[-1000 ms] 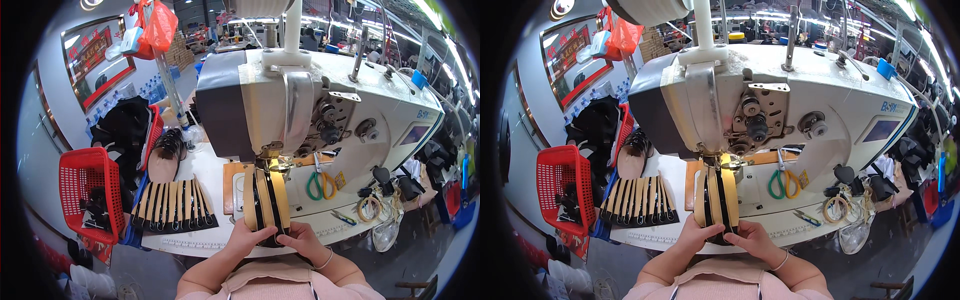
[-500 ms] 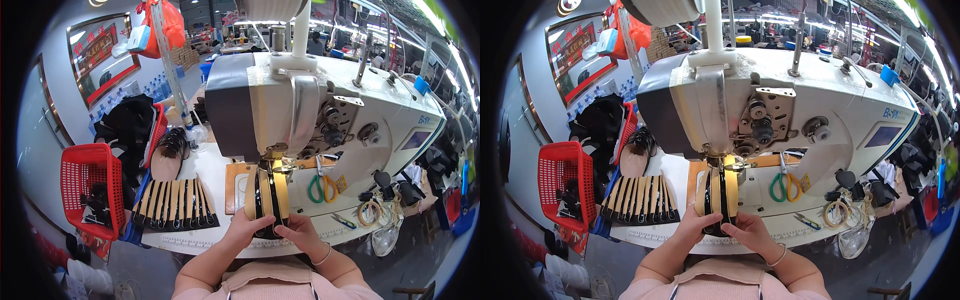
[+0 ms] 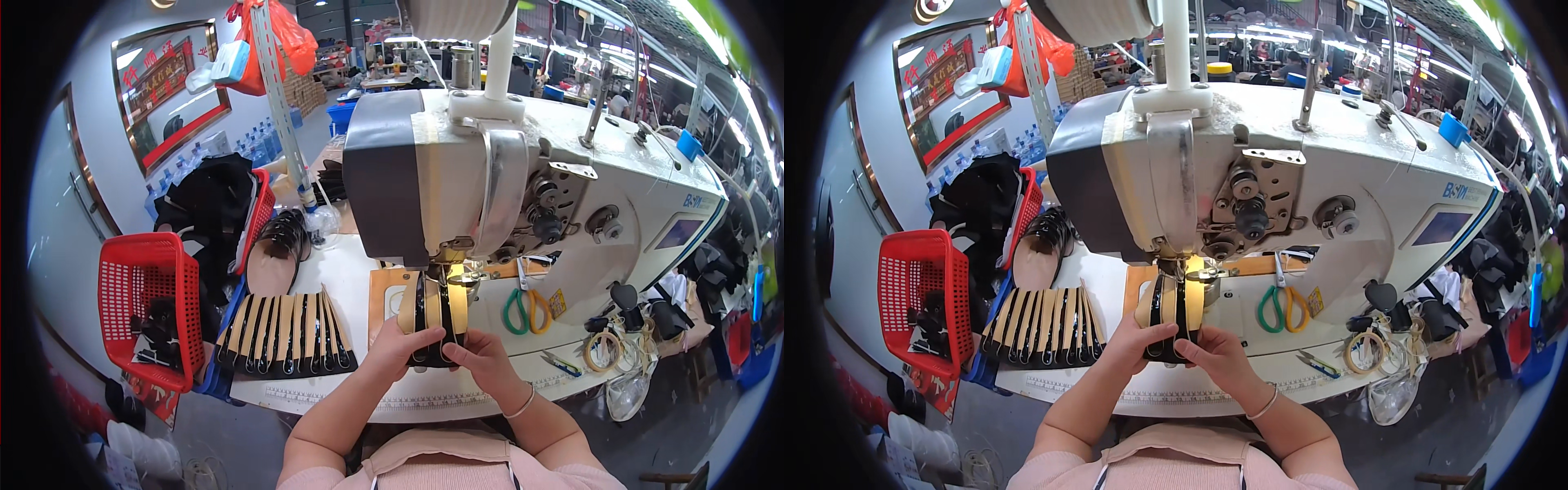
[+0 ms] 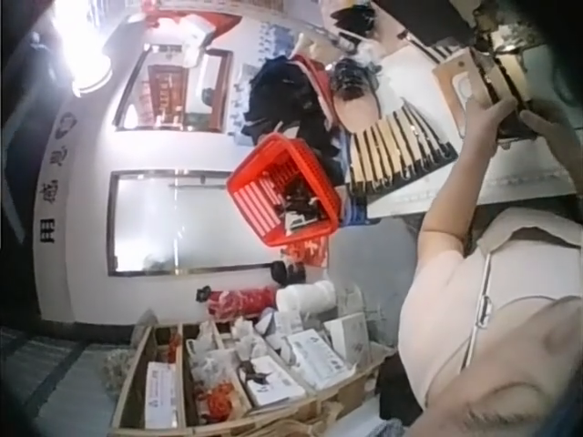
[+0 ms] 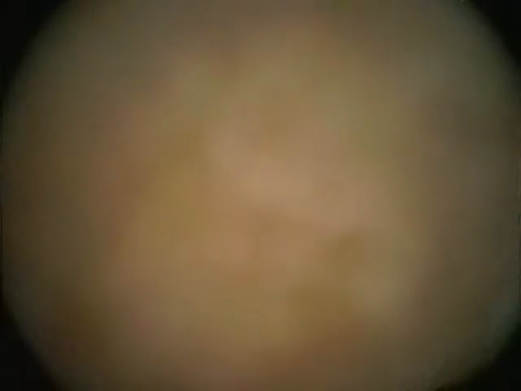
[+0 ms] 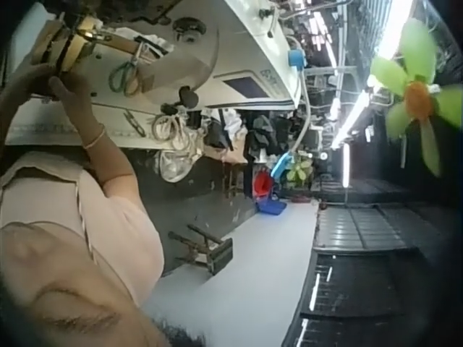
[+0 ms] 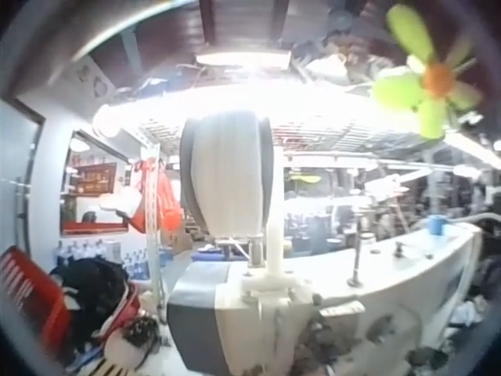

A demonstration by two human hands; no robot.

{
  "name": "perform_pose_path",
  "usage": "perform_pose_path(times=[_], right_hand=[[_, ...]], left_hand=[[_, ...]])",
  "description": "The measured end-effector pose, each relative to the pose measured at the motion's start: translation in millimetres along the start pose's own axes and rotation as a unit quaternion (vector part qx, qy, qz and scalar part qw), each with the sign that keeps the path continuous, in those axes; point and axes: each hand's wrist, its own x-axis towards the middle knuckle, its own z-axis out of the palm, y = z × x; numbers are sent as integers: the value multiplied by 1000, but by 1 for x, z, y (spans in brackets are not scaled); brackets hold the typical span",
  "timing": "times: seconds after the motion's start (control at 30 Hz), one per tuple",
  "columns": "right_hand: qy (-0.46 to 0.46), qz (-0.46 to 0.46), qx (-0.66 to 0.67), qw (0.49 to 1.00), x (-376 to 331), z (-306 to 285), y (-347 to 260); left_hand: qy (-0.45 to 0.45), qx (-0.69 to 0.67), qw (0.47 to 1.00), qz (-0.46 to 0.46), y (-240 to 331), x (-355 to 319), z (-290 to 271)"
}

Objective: Stitch multiple components of a shoe upper together using an industrial sewing machine.

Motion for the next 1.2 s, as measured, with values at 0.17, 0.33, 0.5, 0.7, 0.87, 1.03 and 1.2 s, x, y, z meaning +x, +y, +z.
perform_pose_path(times=[0.17,0.33,0.5,0.7,0.87,1.03,1.2], right_hand=[[15,9,-5,1000,7,-2,-4],[0,-8,14,1000,20,-8,1],[-8,-14,16,1000,23,-9,4],[5,-11,38,999,36,-10,1],[28,-29,16,999,40,-6,1],[100,-34,-102,989,42,4,-6],[132,-59,-162,976,33,8,-3]], left_hand=[[-1,-8,1000,8,4,7,3],[4,4,1000,11,8,16,2],[2,13,1000,14,10,19,-1],[-4,23,1000,18,17,33,-3],[25,72,997,20,17,40,-9],[3,101,995,28,25,45,-11],[-18,134,991,27,22,45,-17]])
